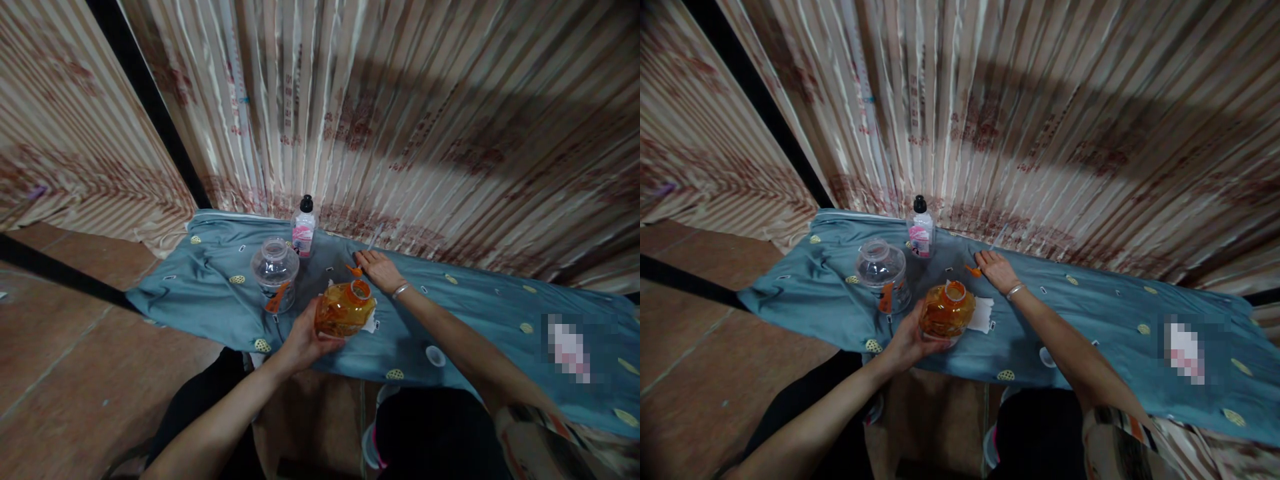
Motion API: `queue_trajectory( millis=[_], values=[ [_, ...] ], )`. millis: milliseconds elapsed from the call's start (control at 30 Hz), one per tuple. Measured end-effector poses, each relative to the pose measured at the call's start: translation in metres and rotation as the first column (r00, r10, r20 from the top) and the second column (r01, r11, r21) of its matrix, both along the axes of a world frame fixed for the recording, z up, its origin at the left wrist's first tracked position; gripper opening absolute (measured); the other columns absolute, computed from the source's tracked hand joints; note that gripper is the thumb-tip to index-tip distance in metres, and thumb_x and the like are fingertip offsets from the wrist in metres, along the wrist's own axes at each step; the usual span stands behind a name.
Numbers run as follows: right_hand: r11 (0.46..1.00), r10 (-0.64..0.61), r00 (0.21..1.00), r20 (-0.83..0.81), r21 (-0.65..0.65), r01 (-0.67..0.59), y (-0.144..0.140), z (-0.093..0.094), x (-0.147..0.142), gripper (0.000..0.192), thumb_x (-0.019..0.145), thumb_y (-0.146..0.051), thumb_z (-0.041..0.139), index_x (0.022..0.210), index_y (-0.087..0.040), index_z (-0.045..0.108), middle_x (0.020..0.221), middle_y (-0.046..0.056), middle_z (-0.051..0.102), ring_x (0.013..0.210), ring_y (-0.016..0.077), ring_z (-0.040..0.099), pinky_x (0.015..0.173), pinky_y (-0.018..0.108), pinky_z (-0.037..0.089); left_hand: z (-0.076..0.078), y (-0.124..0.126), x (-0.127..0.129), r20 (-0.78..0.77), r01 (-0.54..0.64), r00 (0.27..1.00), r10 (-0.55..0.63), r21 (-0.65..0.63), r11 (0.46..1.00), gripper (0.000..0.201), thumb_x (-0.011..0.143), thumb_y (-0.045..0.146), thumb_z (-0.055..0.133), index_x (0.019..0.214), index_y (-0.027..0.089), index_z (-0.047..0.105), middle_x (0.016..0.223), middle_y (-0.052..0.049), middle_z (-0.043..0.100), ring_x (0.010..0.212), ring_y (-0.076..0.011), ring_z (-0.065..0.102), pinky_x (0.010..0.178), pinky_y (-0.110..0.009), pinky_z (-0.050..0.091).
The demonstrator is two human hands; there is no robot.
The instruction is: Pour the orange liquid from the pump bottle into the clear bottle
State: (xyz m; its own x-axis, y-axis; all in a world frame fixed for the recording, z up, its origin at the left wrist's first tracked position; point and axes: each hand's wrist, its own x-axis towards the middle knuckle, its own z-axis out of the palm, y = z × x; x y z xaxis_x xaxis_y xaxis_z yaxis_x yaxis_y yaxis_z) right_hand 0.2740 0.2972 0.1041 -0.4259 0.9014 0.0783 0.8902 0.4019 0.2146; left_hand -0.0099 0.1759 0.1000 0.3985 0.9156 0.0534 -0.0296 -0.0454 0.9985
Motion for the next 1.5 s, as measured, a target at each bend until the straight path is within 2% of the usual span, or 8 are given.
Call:
queue_trajectory(
  millis=[133, 267, 400, 700, 900, 1200, 1367, 1500],
  values=[
    [0.994, -0.082, 0.92, -0.382, 0.039, 0.105, -0.034, 0.007, -0.006, 0.049, 0.103, -0.02, 0.042, 0.148, -0.008, 0.057, 0.147, 0.024, 0.065, 0.135, 0.0364, 0.06, 0.114, 0.052, 0.048, 0.002, 0.0, -0.001, -0.018, -0.002, 1.0, 0.003, 0.043, 0.999, 0.082, 0.065, 0.033, 0.096, 0.136, 0.02, 0.057, 0.135, -0.013, 0.073, 0.127, -0.0338, 0.072, 0.113, -0.05, 0.056],
    [0.986, -0.155, 0.472, -0.868, -0.103, 0.133, -0.107, 0.014, -0.034, 0.049, 0.107, -0.048, 0.049, 0.151, -0.026, 0.056, 0.141, 0.012, 0.073, 0.126, 0.0306, 0.07, 0.111, 0.051, 0.055, -0.001, -0.001, 0.0, -0.042, -0.019, 0.999, 0.022, 0.075, 0.997, 0.099, 0.066, 0.035, 0.096, 0.151, 0.02, 0.047, 0.148, -0.016, 0.066, 0.137, -0.0346, 0.066, 0.119, -0.053, 0.051],
    [0.974, -0.203, 0.116, -0.972, -0.213, -0.077, -0.167, 0.015, -0.07, 0.066, 0.098, -0.073, 0.059, 0.149, -0.031, 0.06, 0.149, 0.009, 0.069, 0.144, 0.0315, 0.06, 0.121, 0.049, 0.049, -0.006, -0.001, -0.002, -0.073, -0.034, 0.996, 0.043, 0.116, 0.993, 0.119, 0.064, 0.033, 0.097, 0.162, 0.021, 0.032, 0.157, -0.02, 0.058, 0.145, -0.0367, 0.059, 0.125, -0.056, 0.043],
    [0.924, -0.377, 0.063, -0.924, -0.38, -0.052, -0.159, 0.002, -0.101, 0.071, 0.064, -0.066, 0.095, 0.118, -0.025, 0.074, 0.121, 0.009, 0.081, 0.116, 0.0352, 0.075, 0.111, 0.059, 0.056, -0.012, 0.004, -0.004, -0.11, 0.007, 0.994, 0.018, 0.22, 0.975, 0.124, 0.066, 0.045, 0.097, 0.166, 0.02, 0.027, 0.157, -0.022, 0.057, 0.145, -0.0391, 0.06, 0.123, -0.057, 0.045],
    [0.928, -0.368, -0.134, -0.92, -0.373, 0.012, -0.157, 0.018, -0.079, 0.069, 0.061, -0.065, 0.097, 0.112, -0.025, 0.073, 0.117, 0.01, 0.083, 0.108, 0.033, 0.079, 0.101, 0.051, 0.064, 0.004, -0.009, -0.014, -0.151, -0.017, 0.986, 0.071, 0.331, 0.943, 0.121, 0.058, 0.048, 0.101, 0.159, 0.02, 0.041, 0.164, -0.023, 0.049, 0.154, -0.0419, 0.048, 0.128, -0.06, 0.037],
    [0.913, -0.258, -0.217, -0.941, -0.311, 0.264, -0.143, 0.032, -0.042, 0.067, 0.062, -0.063, 0.097, 0.109, -0.023, 0.071, 0.117, 0.011, 0.083, 0.109, 0.0347, 0.079, 0.103, 0.057, 0.062, 0.043, -0.033, -0.079, -0.083, -0.32, 0.907, 0.413, 0.502, 0.803, 0.026, 0.088, 0.042, 0.082, 0.104, 0.025, 0.07, 0.098, -0.004, 0.071, 0.095, -0.0219, 0.071, 0.095, -0.038, 0.059],
    [0.93, -0.276, -0.171, -0.946, -0.307, 0.202, -0.133, 0.017, -0.052, 0.071, 0.064, -0.066, 0.093, 0.115, -0.024, 0.068, 0.12, 0.012, 0.082, 0.11, 0.0343, 0.079, 0.098, 0.054, 0.065, 0.005, 0.009, -0.113, -0.065, -0.583, 0.749, 0.659, 0.409, 0.703, 0.096, 0.072, 0.057, 0.091, 0.15, 0.028, 0.042, 0.153, -0.015, 0.052, 0.147, -0.0348, 0.052, 0.122, -0.054, 0.042],
    [0.944, -0.262, -0.07, -0.962, -0.271, 0.186, -0.126, 0.003, -0.061, 0.073, 0.065, -0.068, 0.091, 0.118, -0.024, 0.066, 0.119, 0.013, 0.082, 0.109, 0.0336, 0.079, 0.098, 0.053, 0.064, -0.025, 0.043, -0.105, -0.195, -0.553, 0.759, 0.621, 0.311, 0.773, 0.119, 0.057, 0.048, 0.102, 0.155, 0.025, 0.04, 0.161, -0.02, 0.048, 0.155, -0.0415, 0.044, 0.127, -0.059, 0.036]
  ],
)
